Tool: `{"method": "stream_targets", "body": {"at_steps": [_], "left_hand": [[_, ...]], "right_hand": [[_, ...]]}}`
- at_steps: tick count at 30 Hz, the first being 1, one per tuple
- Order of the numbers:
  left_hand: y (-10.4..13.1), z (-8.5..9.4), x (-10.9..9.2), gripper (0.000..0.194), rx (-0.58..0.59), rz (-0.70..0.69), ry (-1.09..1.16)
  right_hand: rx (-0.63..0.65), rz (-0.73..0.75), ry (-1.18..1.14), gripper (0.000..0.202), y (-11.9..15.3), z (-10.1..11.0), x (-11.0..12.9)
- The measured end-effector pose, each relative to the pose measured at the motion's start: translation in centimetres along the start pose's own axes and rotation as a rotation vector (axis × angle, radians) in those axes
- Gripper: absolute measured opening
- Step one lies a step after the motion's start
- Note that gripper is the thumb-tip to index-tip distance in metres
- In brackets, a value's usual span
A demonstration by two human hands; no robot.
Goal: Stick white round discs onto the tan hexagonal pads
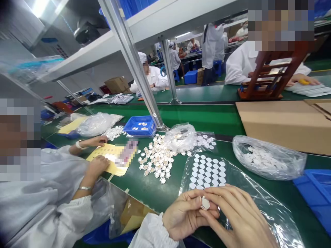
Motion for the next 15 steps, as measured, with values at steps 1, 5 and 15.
{"method": "stream_targets", "body": {"at_steps": [1, 5, 15], "left_hand": [[0.1, 0.5, -0.2, 0.023, -0.043, -0.009, -0.006], [0.9, 3.2, -1.8, 0.016, -0.268, -0.079, -0.042], [-1.8, 5.5, -2.6, 0.022, -0.377, -0.158, 0.03]], "right_hand": [[0.009, -0.04, -0.006, 0.036, 0.2, -0.1, -0.5], [0.019, -0.29, 0.017, 0.035, 1.4, -1.0, -4.1], [0.144, -0.442, 0.066, 0.019, 3.0, -7.1, -5.4]]}}
Point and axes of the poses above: each hand's wrist, its own y-axis away from the middle knuckle, its own z-axis out of the back of the hand, x = y × z, the point moved 7 cm from there along -y, towards the middle knuckle, and after that the axes turned 6 degrees about -y, right-handed, at the moved point
